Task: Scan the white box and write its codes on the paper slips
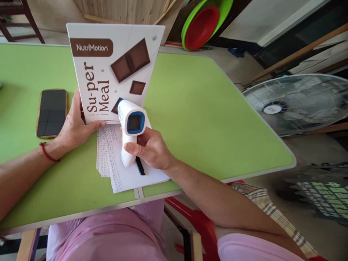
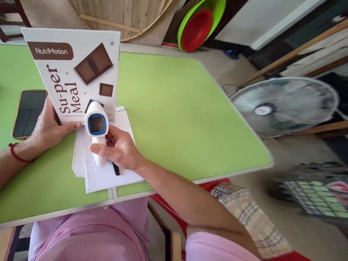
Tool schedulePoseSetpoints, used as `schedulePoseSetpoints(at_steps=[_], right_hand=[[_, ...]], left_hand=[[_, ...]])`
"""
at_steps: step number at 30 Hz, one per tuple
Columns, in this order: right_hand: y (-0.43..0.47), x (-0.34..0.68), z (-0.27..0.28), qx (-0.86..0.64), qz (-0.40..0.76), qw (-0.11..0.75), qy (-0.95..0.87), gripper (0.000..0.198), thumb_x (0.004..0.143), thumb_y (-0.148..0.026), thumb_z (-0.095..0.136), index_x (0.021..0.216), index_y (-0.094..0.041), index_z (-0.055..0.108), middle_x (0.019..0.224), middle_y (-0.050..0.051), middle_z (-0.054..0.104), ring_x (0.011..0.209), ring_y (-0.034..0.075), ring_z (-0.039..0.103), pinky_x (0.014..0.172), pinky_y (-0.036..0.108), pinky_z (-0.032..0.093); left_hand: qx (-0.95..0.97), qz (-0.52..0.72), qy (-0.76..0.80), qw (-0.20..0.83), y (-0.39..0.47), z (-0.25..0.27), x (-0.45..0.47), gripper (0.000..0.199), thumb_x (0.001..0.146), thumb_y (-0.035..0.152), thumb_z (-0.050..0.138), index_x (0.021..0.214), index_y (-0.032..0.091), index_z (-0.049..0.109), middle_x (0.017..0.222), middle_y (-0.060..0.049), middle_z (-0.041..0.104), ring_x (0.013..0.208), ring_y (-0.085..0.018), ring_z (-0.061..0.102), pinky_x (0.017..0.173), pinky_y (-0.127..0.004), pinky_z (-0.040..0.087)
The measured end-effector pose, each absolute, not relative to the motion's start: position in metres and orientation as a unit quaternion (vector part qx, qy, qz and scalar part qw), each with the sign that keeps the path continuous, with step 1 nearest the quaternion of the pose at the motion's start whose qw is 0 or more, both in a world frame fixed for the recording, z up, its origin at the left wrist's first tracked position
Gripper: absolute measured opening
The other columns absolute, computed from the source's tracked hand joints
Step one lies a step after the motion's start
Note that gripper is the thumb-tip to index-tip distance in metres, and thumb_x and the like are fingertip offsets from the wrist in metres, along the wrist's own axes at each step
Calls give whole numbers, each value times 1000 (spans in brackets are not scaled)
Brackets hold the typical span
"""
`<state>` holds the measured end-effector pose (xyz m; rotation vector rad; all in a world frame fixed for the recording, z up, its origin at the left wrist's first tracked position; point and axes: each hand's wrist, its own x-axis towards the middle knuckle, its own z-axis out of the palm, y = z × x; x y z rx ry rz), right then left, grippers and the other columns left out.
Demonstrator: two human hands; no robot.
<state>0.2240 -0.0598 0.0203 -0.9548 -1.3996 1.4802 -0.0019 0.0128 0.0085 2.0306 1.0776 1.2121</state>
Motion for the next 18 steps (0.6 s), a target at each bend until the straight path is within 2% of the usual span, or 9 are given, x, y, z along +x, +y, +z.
schedulePoseSetpoints(at_steps=[7,11,14,18], right_hand=[[-59,225,21,-387,578,424,-580,43,68,-53,84,83,-21,59,74,-1,58,67,12,55,59,28,50],[-61,227,21,-369,548,454,-597,37,75,-53,80,84,-21,62,71,-2,58,63,11,54,56,28,50],[-61,234,24,-368,463,500,-633,33,79,-52,76,90,-23,65,73,-1,61,64,13,57,57,29,51],[-50,262,30,-435,287,526,-672,35,81,-51,72,103,-24,67,90,4,70,76,18,64,68,35,57]], left_hand=[[745,452,393,293,14,8,-2,89,68,59,86,137,26,41,137,-10,57,130,-34,57,110,-52,52],[736,451,402,308,14,5,-1,105,66,63,86,146,26,29,138,-10,56,133,-37,54,107,-54,54],[734,446,418,296,13,5,-2,115,66,65,84,153,28,18,149,-10,47,138,-38,48,105,-54,56],[739,430,448,262,12,9,-6,116,68,63,83,155,32,12,159,-8,31,142,-38,42,106,-59,56]])
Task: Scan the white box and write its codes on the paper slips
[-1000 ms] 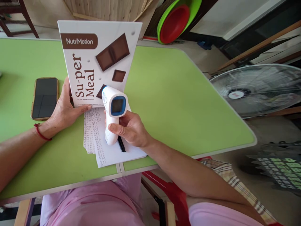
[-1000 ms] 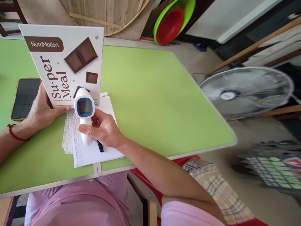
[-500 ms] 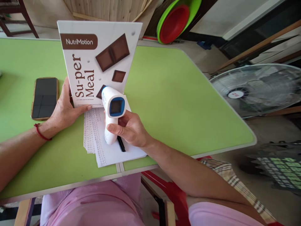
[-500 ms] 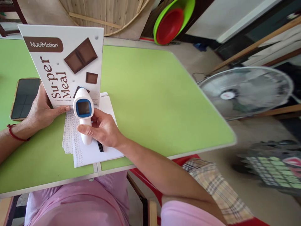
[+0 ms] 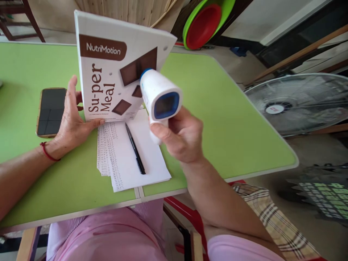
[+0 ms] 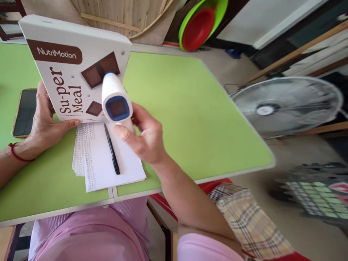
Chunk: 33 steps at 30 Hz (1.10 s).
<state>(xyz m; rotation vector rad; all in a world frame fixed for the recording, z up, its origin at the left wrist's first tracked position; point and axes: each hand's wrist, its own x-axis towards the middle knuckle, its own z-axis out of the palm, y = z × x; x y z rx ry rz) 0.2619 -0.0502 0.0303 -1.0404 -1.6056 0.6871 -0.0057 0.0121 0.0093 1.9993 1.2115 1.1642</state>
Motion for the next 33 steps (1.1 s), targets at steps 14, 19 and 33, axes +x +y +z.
schedulePoseSetpoints(at_steps=[14,19,33], right_hand=[[-22,303,18,-685,88,175,-702,38,75,-30,75,111,-20,70,104,10,74,95,31,68,80,47,56],[-29,293,22,-641,-7,232,-731,30,73,-29,77,99,-15,69,101,15,71,98,32,65,85,50,55],[-57,253,22,-380,234,393,-804,28,93,-24,47,115,-24,65,83,2,65,74,16,61,71,33,55]], left_hand=[[725,420,451,307,13,3,-7,102,77,59,78,153,36,14,160,-8,31,144,-38,41,105,-61,55],[738,429,433,291,14,1,-7,92,76,54,80,148,34,27,160,-7,31,149,-37,34,117,-55,49],[771,368,455,253,13,-4,-2,156,41,63,96,158,30,-2,168,-15,7,157,-44,0,131,-60,9]])
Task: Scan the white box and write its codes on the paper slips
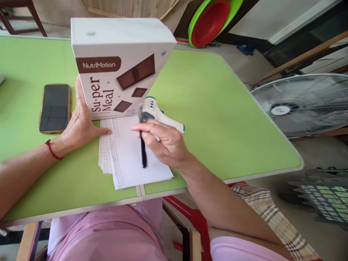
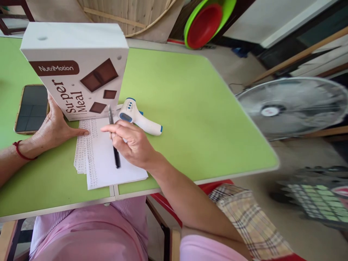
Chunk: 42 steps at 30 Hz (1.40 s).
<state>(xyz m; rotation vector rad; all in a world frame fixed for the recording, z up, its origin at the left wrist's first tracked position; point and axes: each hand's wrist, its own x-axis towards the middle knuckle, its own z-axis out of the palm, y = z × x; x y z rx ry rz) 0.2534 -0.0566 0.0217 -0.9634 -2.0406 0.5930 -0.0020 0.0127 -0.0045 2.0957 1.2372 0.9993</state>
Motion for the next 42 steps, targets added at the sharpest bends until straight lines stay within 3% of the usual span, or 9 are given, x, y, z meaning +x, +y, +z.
schedulePoseSetpoints(at_steps=[2,4,6,8,12,16,21,28,42], right_hand=[[-56,255,21,-355,285,442,-773,29,93,-32,52,120,-26,62,95,5,66,89,19,63,82,37,57],[-57,252,17,-351,309,484,-740,35,87,-37,64,120,-27,58,99,5,63,91,19,62,84,38,57],[-59,247,12,-351,319,521,-710,33,84,-39,71,112,-27,58,88,1,60,79,15,60,75,32,56],[-62,241,8,-352,340,536,-688,23,91,-45,64,104,-27,59,74,-3,56,65,12,55,63,28,53],[-64,230,7,-403,389,517,-647,36,96,-55,50,96,-23,68,71,-1,61,60,12,57,58,28,53],[-60,224,3,-456,398,489,-628,24,85,-45,64,81,-21,67,73,0,67,61,12,60,56,26,52],[-58,223,-2,-481,372,482,-631,11,71,-27,68,74,-22,58,63,-4,61,52,9,50,49,23,45],[-59,224,3,-456,350,458,-678,13,78,-29,64,70,-22,55,56,-5,53,49,9,42,47,24,39],[-60,223,3,-466,341,433,-692,12,79,-29,63,71,-23,56,61,-4,59,53,9,46,50,24,41]], left_hand=[[772,371,451,252,12,-4,-2,157,41,62,96,159,30,-2,168,-15,7,156,-45,1,131,-60,8],[772,374,450,249,12,-2,-2,155,42,60,97,159,31,0,167,-14,9,157,-44,2,131,-60,7],[773,371,451,248,11,-1,-2,153,42,59,97,159,31,1,167,-14,11,157,-44,3,131,-60,6],[774,365,453,251,11,0,-2,153,43,58,97,158,30,1,167,-14,10,156,-44,3,131,-60,7],[776,364,452,245,12,-1,-1,155,43,60,96,158,29,-2,167,-15,7,157,-43,0,132,-59,9],[772,367,454,249,12,-3,-1,157,41,65,95,158,29,-2,167,-16,11,157,-44,1,131,-60,9],[767,368,466,246,9,1,1,160,34,68,95,158,30,2,166,-17,16,155,-47,11,130,-63,13],[770,373,455,247,10,0,1,160,36,69,94,159,29,0,166,-17,15,156,-46,8,130,-62,12],[772,370,454,245,12,-4,-1,158,38,68,95,159,29,1,167,-16,14,156,-45,2,131,-62,10]])
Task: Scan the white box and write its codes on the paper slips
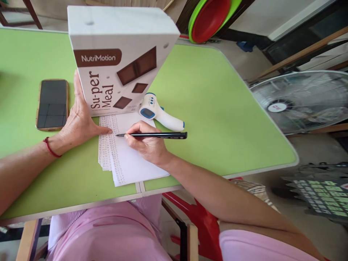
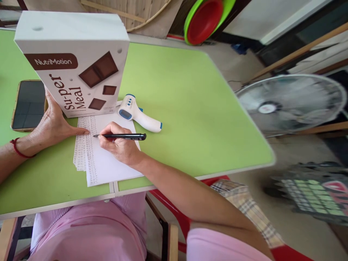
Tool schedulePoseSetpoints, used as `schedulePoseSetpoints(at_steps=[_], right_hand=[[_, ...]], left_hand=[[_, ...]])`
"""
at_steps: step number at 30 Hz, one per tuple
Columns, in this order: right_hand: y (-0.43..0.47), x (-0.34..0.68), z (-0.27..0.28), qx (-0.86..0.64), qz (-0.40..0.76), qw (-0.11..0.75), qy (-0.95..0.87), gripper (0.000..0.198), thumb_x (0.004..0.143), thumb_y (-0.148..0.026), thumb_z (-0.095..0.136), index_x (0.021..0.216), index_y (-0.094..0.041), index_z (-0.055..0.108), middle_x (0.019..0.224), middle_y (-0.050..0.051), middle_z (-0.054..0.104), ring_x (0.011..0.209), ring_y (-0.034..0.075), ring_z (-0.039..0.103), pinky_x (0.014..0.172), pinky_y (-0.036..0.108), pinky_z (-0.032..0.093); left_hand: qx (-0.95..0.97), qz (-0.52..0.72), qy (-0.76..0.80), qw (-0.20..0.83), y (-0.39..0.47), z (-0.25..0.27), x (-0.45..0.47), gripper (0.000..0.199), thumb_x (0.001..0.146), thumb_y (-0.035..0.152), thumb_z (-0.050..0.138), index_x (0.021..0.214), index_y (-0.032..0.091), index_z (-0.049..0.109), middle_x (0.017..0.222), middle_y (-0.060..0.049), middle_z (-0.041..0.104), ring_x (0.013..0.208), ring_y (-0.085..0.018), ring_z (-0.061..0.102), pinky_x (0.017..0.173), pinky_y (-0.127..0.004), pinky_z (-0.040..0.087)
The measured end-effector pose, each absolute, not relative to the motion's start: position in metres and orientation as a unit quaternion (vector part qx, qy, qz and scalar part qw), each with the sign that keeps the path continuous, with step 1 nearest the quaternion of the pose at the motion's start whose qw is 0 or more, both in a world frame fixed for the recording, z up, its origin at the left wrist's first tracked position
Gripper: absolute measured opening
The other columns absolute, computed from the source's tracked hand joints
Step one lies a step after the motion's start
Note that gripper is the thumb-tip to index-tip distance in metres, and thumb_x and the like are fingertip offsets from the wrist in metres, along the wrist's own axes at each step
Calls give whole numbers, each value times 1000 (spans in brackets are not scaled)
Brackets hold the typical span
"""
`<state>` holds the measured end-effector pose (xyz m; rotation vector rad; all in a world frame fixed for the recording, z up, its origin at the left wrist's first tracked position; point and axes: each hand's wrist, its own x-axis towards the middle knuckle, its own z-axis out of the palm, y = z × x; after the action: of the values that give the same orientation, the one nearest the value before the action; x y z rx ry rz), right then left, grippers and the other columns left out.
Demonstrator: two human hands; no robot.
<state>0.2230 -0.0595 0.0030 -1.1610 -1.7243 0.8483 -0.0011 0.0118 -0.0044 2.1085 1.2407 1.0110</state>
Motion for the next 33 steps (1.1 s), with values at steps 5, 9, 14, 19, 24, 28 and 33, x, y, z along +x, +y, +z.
schedulePoseSetpoints(at_steps=[5,9,14,19,24,28,33], right_hand=[[-60,223,2,-469,342,431,-691,11,78,-28,63,70,-23,57,60,-4,59,53,9,47,50,24,40],[-59,223,1,-467,352,450,-674,12,78,-29,63,70,-22,57,59,-4,57,51,9,45,48,24,39],[-59,222,1,-466,345,453,-677,12,79,-28,63,71,-22,55,60,-4,57,52,9,45,49,24,40],[-59,223,2,-461,356,437,-685,12,79,-28,63,71,-22,56,60,-4,56,53,9,45,50,24,40],[-59,223,2,-450,352,455,-683,12,79,-26,63,70,-21,55,59,-5,55,51,8,44,48,22,38],[-58,221,1,-442,343,470,-682,11,78,-23,62,70,-21,55,58,-6,54,50,7,45,47,20,37],[-58,221,1,-449,326,476,-682,12,79,-23,62,69,-21,54,58,-6,54,49,7,45,46,20,37]], left_hand=[[767,377,456,249,11,-3,0,165,32,64,97,159,30,-3,167,-17,14,155,-48,6,130,-64,10],[762,374,462,256,10,-1,1,167,31,65,97,159,29,-3,166,-17,15,156,-47,4,130,-63,8],[762,368,468,253,11,-1,1,164,31,66,97,159,29,1,166,-18,16,155,-48,7,130,-63,9],[763,379,461,248,12,-5,-1,163,32,65,97,159,29,2,166,-17,15,155,-48,8,130,-63,12],[766,370,461,253,12,-3,-1,161,36,67,95,158,28,-1,167,-17,10,156,-46,4,130,-62,8],[766,352,474,254,10,2,0,160,37,68,94,158,24,-2,166,-19,9,156,-46,7,130,-61,10],[768,340,479,255,9,5,0,159,38,66,95,157,24,-2,165,-20,14,155,-46,12,130,-61,12]])
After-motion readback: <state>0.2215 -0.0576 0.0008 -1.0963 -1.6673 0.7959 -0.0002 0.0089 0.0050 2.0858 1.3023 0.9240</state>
